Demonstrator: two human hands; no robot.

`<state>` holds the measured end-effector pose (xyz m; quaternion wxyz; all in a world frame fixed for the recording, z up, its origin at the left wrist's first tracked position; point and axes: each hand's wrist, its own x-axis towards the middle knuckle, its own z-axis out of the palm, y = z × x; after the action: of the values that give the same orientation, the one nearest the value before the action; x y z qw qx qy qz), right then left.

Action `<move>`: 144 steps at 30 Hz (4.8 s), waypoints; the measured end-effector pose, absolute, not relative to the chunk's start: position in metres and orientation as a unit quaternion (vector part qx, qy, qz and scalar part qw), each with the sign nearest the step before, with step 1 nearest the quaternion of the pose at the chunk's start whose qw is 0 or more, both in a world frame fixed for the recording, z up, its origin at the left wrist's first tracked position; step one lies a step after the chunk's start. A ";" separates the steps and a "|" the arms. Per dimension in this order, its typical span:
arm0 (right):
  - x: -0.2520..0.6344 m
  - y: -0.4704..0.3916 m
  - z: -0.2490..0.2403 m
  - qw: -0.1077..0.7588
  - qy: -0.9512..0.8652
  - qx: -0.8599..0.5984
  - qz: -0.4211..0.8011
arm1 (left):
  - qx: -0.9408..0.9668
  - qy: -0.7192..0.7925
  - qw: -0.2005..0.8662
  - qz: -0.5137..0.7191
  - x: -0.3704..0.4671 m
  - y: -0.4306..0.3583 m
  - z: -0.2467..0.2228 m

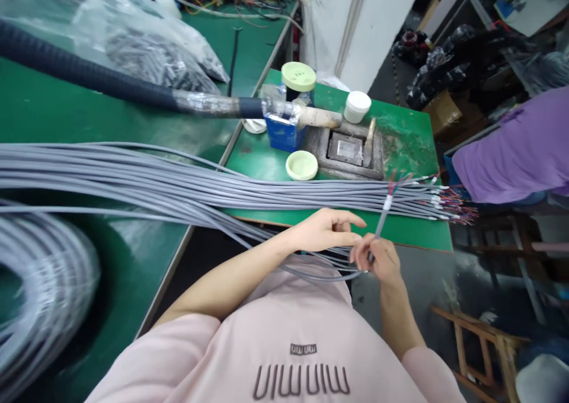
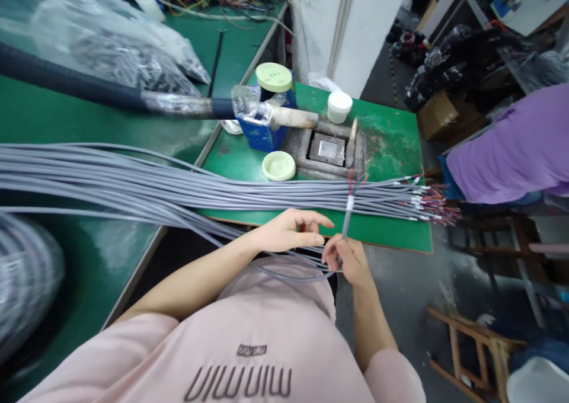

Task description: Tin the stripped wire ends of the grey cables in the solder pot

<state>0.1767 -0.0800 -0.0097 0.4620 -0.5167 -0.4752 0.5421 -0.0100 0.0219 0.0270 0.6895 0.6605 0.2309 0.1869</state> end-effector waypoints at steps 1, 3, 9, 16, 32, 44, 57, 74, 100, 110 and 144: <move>0.171 -0.079 -0.012 0.425 -0.492 -0.511 0.562 | 0.624 0.239 0.710 0.223 -0.010 0.023 0.027; 0.162 -0.077 -0.015 0.365 -0.525 -0.496 0.587 | 0.559 0.262 0.734 0.284 -0.010 0.023 0.025; 0.154 -0.065 -0.013 0.321 -0.596 -0.497 0.543 | 0.506 0.267 0.757 0.315 -0.010 0.009 0.014; 0.147 -0.058 -0.021 0.455 -0.528 -0.468 0.543 | 0.439 0.271 0.776 0.363 -0.008 0.010 0.006; 0.136 -0.056 -0.024 0.474 -0.444 -0.337 0.682 | 0.285 0.232 0.844 0.390 -0.009 0.029 0.005; 0.130 -0.052 -0.023 0.461 -0.425 -0.335 0.703 | 0.186 0.167 0.891 0.378 -0.006 0.025 0.000; 0.129 -0.051 -0.027 0.455 -0.430 -0.301 0.719 | 0.107 0.133 0.918 0.359 -0.003 0.022 -0.008; 0.127 -0.046 -0.025 0.430 -0.439 -0.303 0.728 | 0.365 0.180 0.828 0.386 -0.018 0.048 0.001; 0.121 0.006 0.032 0.439 -0.670 -0.571 0.183 | 0.285 0.286 0.742 0.535 -0.006 0.024 -0.002; 0.118 0.113 0.055 0.256 -0.794 -0.537 0.127 | 0.711 0.429 0.302 0.467 -0.063 0.040 -0.020; 0.221 0.195 0.016 0.137 -0.688 -0.711 -0.044 | 0.788 0.395 0.088 0.464 -0.061 0.042 -0.045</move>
<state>0.2214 0.1948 0.0165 0.1366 -0.7114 -0.6880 -0.0436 -0.0605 0.0424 -0.0455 0.0882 0.7879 0.3948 0.4643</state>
